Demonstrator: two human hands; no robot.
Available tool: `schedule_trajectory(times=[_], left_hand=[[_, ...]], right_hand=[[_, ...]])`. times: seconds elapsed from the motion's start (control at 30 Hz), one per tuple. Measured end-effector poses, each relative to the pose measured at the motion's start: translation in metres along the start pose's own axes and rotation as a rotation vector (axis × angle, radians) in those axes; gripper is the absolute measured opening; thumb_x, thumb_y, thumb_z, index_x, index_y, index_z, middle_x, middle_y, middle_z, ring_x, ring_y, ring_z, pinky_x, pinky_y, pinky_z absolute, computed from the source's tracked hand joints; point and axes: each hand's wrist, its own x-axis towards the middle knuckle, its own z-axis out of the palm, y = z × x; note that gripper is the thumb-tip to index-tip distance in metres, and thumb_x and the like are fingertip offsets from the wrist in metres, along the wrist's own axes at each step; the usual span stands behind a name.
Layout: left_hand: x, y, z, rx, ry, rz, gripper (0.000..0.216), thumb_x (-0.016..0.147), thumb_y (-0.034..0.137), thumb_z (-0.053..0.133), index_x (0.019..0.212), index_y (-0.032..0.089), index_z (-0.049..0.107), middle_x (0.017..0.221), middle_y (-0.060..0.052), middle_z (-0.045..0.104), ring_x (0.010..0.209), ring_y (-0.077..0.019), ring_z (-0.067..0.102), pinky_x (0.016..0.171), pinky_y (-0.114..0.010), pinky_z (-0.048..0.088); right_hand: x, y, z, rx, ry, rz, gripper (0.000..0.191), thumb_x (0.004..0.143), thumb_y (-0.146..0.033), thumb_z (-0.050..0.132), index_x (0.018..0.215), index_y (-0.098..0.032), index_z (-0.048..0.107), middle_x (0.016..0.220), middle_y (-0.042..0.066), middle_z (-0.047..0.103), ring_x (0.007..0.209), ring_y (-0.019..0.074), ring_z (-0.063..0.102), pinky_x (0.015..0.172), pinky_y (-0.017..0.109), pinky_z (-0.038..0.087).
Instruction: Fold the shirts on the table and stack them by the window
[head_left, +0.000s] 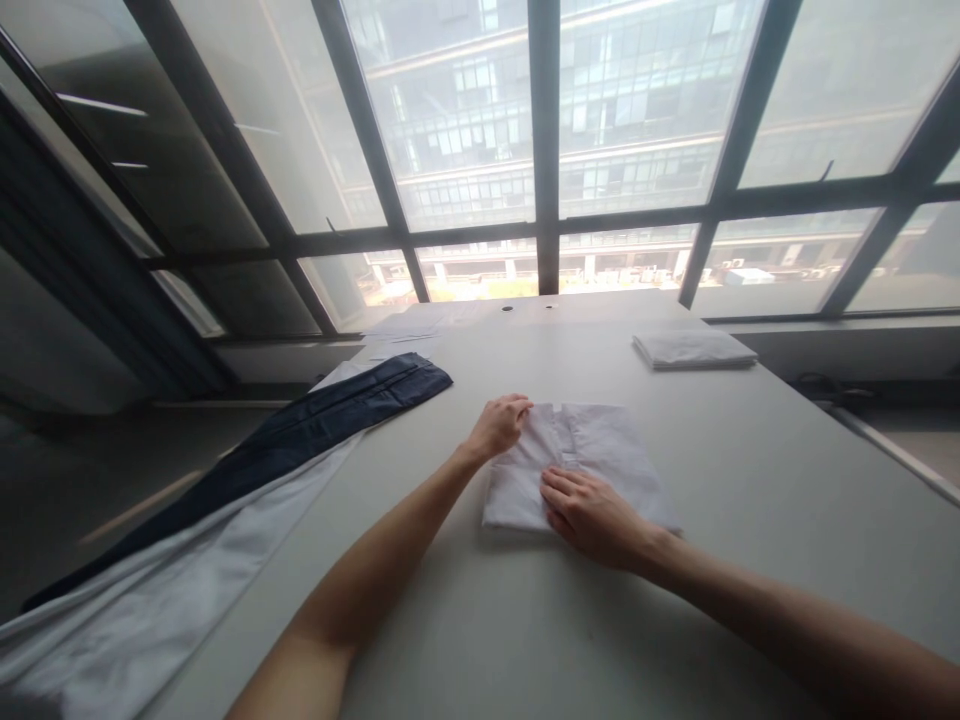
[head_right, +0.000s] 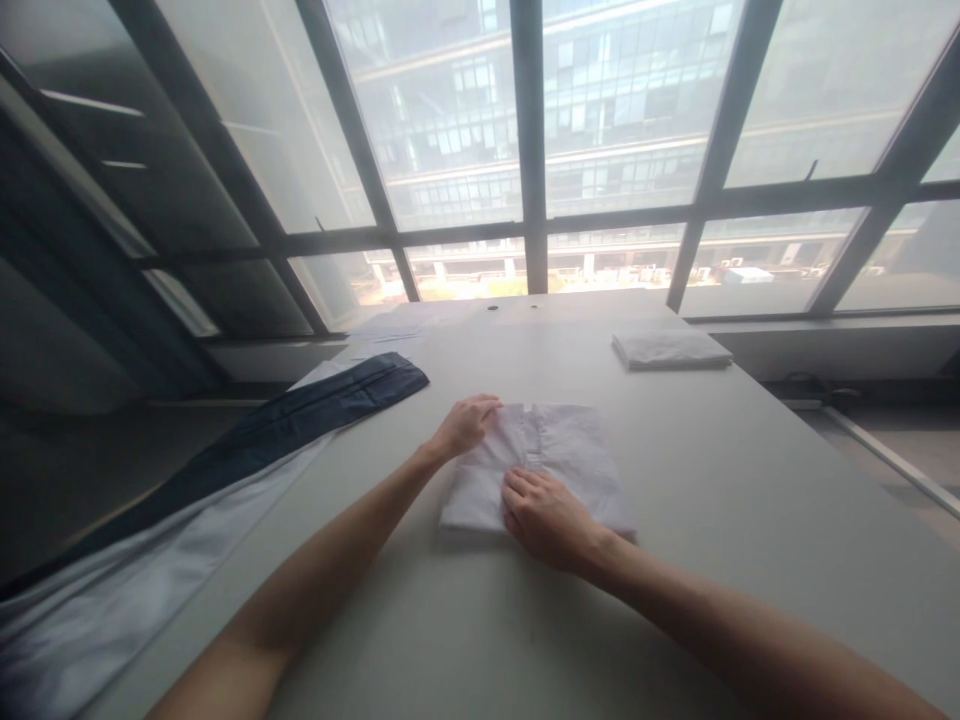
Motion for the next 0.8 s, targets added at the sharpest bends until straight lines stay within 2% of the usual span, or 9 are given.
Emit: schedule_trajectory(times=[0.1, 0.2, 0.3, 0.4, 0.47, 0.53, 0.67, 0.73, 0.8], left_hand=[[-0.007, 0.023, 0.020, 0.073, -0.132, 0.080, 0.054, 0.108, 0.045, 0.030, 0.154, 0.020, 0.044, 0.161, -0.009, 0.043, 0.151, -0.0271, 0.034, 0.124, -0.048, 0.025], [-0.010, 0.030, 0.037, 0.130, -0.164, 0.092, 0.064, 0.108, 0.053, 0.024, 0.161, 0.018, 0.031, 0.168, -0.010, 0.029, 0.156, -0.0298, 0.020, 0.125, -0.055, 0.015], [-0.011, 0.028, 0.040, 0.148, -0.158, 0.095, 0.066, 0.107, 0.055, 0.022, 0.163, 0.020, 0.028, 0.169, -0.009, 0.026, 0.157, -0.0299, 0.018, 0.126, -0.055, 0.013], [-0.011, 0.026, 0.037, 0.155, -0.187, 0.101, 0.068, 0.106, 0.060, 0.023, 0.163, 0.023, 0.028, 0.170, -0.007, 0.024, 0.158, -0.0315, 0.013, 0.126, -0.057, 0.012], [-0.011, 0.027, 0.035, 0.157, -0.202, 0.099, 0.069, 0.105, 0.063, 0.023, 0.163, 0.025, 0.028, 0.170, -0.006, 0.023, 0.158, -0.0324, 0.011, 0.125, -0.059, 0.010], [-0.011, 0.030, 0.034, 0.162, -0.197, 0.089, 0.070, 0.104, 0.064, 0.023, 0.163, 0.027, 0.027, 0.170, -0.006, 0.023, 0.158, -0.0326, 0.012, 0.125, -0.061, 0.008], [-0.012, 0.033, 0.035, 0.173, -0.174, 0.080, 0.068, 0.105, 0.062, 0.024, 0.163, 0.028, 0.027, 0.169, -0.007, 0.026, 0.157, -0.0322, 0.016, 0.124, -0.062, 0.008], [-0.012, 0.033, 0.036, 0.170, -0.167, 0.081, 0.068, 0.105, 0.062, 0.025, 0.163, 0.027, 0.028, 0.169, -0.007, 0.027, 0.157, -0.0327, 0.017, 0.124, -0.063, 0.009], [-0.012, 0.033, 0.036, 0.168, -0.158, 0.084, 0.068, 0.105, 0.061, 0.026, 0.163, 0.027, 0.029, 0.169, -0.008, 0.027, 0.156, -0.0334, 0.018, 0.124, -0.063, 0.009]], right_hand=[[0.000, -0.001, 0.002, -0.021, 0.018, -0.012, 0.020, 0.098, -0.016, 0.051, 0.108, -0.012, 0.068, 0.116, 0.016, 0.071, 0.119, 0.0280, 0.063, 0.106, 0.042, 0.050], [0.000, -0.003, 0.003, -0.018, 0.044, -0.018, 0.022, 0.096, -0.015, 0.053, 0.111, -0.010, 0.068, 0.120, 0.018, 0.070, 0.124, 0.0296, 0.061, 0.110, 0.045, 0.047], [0.001, -0.004, -0.001, 0.101, 0.070, 0.028, 0.020, 0.099, -0.024, 0.054, 0.106, -0.014, 0.071, 0.116, 0.015, 0.072, 0.116, 0.0277, 0.065, 0.105, 0.043, 0.051], [0.005, 0.004, -0.012, 0.253, 0.202, 0.146, 0.029, 0.104, -0.027, 0.045, 0.108, -0.019, 0.072, 0.117, 0.010, 0.074, 0.112, 0.0226, 0.067, 0.102, 0.038, 0.052], [0.009, 0.019, -0.020, 0.244, 0.306, 0.242, 0.033, 0.104, -0.023, 0.041, 0.118, -0.019, 0.071, 0.127, 0.011, 0.071, 0.121, 0.0220, 0.063, 0.107, 0.038, 0.048], [0.010, 0.040, -0.022, 0.145, 0.343, 0.341, 0.038, 0.102, -0.022, 0.041, 0.131, -0.015, 0.066, 0.139, 0.014, 0.064, 0.133, 0.0246, 0.056, 0.114, 0.041, 0.042], [0.005, 0.076, -0.007, -0.024, 0.181, 0.519, 0.050, 0.104, -0.032, 0.039, 0.148, -0.010, 0.052, 0.156, 0.020, 0.047, 0.148, 0.0309, 0.039, 0.121, 0.050, 0.031], [0.003, 0.083, 0.003, -0.039, 0.074, 0.537, 0.052, 0.105, -0.035, 0.040, 0.149, -0.011, 0.050, 0.158, 0.021, 0.044, 0.149, 0.0328, 0.038, 0.121, 0.055, 0.030], [0.002, 0.081, 0.007, -0.052, 0.061, 0.530, 0.051, 0.104, -0.035, 0.042, 0.148, -0.011, 0.051, 0.158, 0.023, 0.044, 0.149, 0.0355, 0.037, 0.119, 0.060, 0.029]])
